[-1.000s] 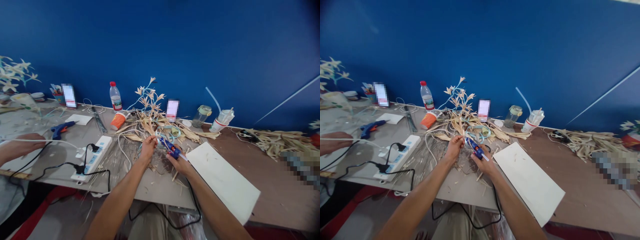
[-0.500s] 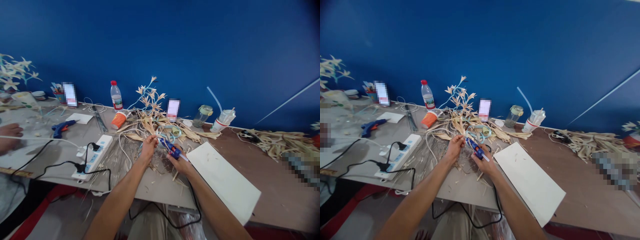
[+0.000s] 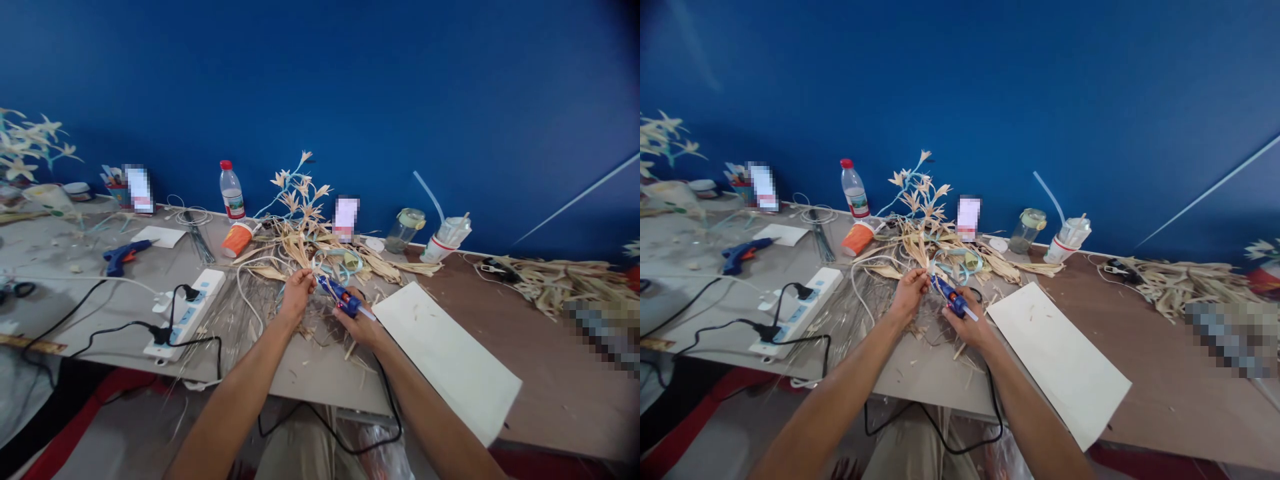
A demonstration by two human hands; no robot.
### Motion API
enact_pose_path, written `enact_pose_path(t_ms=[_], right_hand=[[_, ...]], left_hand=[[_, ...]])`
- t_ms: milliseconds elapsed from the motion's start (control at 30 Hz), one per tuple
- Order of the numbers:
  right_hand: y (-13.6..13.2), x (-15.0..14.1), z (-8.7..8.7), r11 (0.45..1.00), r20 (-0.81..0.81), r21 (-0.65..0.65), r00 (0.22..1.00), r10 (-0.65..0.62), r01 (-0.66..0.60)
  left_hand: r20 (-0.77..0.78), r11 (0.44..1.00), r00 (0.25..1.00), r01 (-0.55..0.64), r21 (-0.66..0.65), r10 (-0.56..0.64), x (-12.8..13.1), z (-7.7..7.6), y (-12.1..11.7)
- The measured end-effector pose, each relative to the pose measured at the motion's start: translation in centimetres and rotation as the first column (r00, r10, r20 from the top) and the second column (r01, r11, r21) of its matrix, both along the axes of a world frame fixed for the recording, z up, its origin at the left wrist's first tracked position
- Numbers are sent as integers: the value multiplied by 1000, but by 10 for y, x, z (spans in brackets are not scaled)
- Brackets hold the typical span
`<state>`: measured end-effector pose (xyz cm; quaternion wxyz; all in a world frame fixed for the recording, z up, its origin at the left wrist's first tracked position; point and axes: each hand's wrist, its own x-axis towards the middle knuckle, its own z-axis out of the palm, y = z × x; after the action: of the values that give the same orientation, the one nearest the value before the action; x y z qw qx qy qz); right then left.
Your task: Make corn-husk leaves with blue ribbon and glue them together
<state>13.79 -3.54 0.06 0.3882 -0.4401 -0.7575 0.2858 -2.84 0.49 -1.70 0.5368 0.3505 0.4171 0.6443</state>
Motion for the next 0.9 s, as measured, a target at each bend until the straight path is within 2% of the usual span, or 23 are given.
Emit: enact_pose_path(t_ms=[900], right_hand=[[0, 3, 1, 999, -44, -22, 999, -24, 23]], left_hand=[[43, 1000, 999, 13, -26, -12, 1, 7, -3]])
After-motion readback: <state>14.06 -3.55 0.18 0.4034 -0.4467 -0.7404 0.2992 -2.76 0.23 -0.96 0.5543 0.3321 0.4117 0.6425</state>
